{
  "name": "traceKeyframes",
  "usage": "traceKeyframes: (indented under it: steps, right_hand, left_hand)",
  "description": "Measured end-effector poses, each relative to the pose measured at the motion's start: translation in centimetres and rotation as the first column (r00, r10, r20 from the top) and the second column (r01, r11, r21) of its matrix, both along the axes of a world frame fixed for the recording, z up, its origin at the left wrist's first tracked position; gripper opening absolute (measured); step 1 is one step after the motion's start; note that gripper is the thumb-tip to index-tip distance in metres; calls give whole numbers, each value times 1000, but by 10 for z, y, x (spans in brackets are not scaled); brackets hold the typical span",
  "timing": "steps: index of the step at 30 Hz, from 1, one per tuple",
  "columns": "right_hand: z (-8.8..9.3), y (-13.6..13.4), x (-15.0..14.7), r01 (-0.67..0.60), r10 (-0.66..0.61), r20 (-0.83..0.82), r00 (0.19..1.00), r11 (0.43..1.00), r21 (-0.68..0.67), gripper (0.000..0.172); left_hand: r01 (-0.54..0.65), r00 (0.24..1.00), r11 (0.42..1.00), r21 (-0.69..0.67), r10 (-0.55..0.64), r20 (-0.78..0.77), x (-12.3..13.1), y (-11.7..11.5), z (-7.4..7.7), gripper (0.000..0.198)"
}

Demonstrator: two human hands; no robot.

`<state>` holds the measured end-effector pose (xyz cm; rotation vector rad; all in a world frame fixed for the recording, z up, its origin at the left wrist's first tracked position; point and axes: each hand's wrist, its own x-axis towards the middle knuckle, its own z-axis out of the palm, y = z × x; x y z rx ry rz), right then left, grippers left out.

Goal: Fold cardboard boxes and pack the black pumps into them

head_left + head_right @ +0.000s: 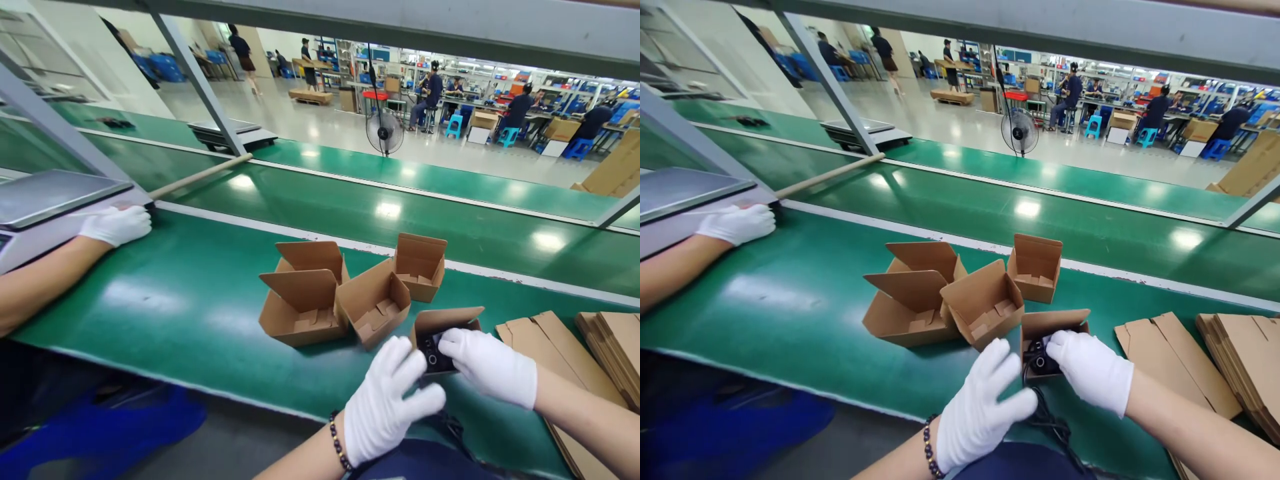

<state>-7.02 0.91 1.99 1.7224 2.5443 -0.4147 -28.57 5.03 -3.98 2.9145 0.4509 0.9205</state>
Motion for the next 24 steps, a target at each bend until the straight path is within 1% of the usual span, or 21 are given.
traceKeyframes:
  steps: [1,2,3,5,7,8,10,12,13,15,16,17,19,21,22,24]
  right_hand:
    - [-1,1,0,2,-4,85,996,999,33,20]
    - [-1,3,-1,1,-11,168,986,998,60,19]
    - [0,5,-2,-6,-12,240,971,997,75,17]
    - [6,8,-4,-21,-2,333,943,998,67,16]
    - [13,10,-5,-16,3,373,928,999,32,16]
    - [16,11,-6,-10,2,380,925,1000,20,16]
    - [20,11,-8,4,-9,375,927,1000,13,16]
    - [21,11,-9,26,-29,358,933,1000,12,16]
    - [20,11,-8,44,-43,349,936,999,6,16]
    - [18,10,-7,73,-68,333,941,997,-3,16]
    - [17,10,-5,74,-70,324,944,997,1,16]
    - [15,9,-4,63,-63,314,947,998,9,16]
    - [11,9,1,16,-26,298,954,999,36,15]
    - [6,9,6,-48,28,297,955,997,60,15]
    - [4,9,8,-79,56,295,954,995,67,15]
    - [1,9,12,-82,56,273,960,993,84,16]
  left_hand:
    - [94,992,995,40,-90,-93,4,-2,9,22]
    - [168,970,984,53,-156,-186,9,-4,16,14]
    - [203,949,978,54,-183,-257,14,-5,21,11]
    - [188,933,980,63,-159,-323,25,-6,25,12]
    - [163,933,983,86,-125,-337,33,-7,23,12]
    - [186,925,977,100,-140,-354,35,-9,21,12]
    - [325,873,937,129,-245,-423,37,-14,16,9]
    - [450,795,883,134,-328,-511,37,-22,10,13]
    - [468,766,875,124,-332,-551,37,-26,7,13]
    - [409,745,907,98,-270,-610,38,-34,4,14]
    - [374,733,924,80,-241,-637,40,-37,4,15]
    - [363,711,930,58,-236,-663,43,-39,7,13]
    - [409,657,913,5,-290,-696,51,-40,22,4]
    - [461,636,886,-54,-372,-676,60,-34,46,10]
    - [462,650,883,-86,-403,-644,65,-29,60,13]
    - [407,720,896,-180,-436,-540,72,-15,86,23]
